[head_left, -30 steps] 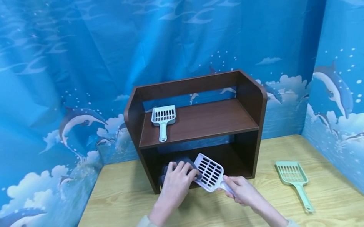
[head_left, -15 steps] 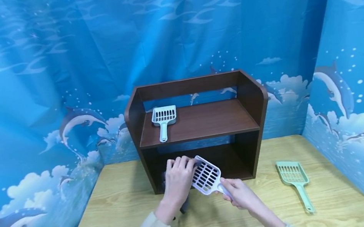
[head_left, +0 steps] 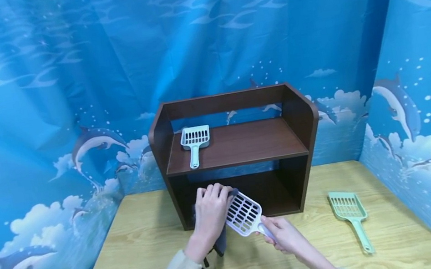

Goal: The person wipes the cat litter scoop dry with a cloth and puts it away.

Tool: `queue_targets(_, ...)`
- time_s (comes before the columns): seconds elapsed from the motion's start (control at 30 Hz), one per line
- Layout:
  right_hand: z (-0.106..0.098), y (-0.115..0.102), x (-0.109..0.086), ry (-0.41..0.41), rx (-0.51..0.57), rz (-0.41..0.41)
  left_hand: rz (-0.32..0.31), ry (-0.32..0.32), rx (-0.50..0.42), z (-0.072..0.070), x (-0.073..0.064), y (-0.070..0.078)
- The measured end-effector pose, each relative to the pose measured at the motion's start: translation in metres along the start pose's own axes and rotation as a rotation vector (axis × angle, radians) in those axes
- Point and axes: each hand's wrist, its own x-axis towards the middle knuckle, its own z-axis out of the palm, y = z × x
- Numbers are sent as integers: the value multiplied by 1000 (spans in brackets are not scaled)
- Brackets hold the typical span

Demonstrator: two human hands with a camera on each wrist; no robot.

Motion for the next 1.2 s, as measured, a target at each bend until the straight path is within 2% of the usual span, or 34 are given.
queue_targets(0.07, -1, 0, -1, 9, 8, 1, -55, -2, -54, -1, 1, -3)
queue_targets(0.2, -6, -2, -3, 11, 29, 2, -224, -32, -234, -4, 2, -10)
queue_targets(0.37, -10, -6, 0, 11, 52, -31, -479, -116, -578, -5, -1, -15)
queue_targets(0.53, -12, -7, 2, 14, 66, -28, -730, -180, -922, -3, -4, -19)
queue_targets(0.57, -12, -7, 2, 9, 68, -23, -774, -200, -984, -7, -2, -18)
queue_targets(0.67, -12, -6, 2, -17, 76, -30, -877, -244, -1134, -6, 0, -18)
queue_targets(0.73, -11, -5, 2, -40, 84, -31, -920, -269, -1189, -4, 4, -17)
queue_targets(0.8, -9, -3, 1, -59, 95, -26, -927, -284, -1212, 4, 4, -18)
queue_targets(0.93, -5, -3, -2, -63, 103, -15, -951, -311, -1269, 12, 8, -19)
queue_targets(1.2, -15, -6, 0, -4, 76, -16, -1005, -360, -1344, 6, -1, -16)
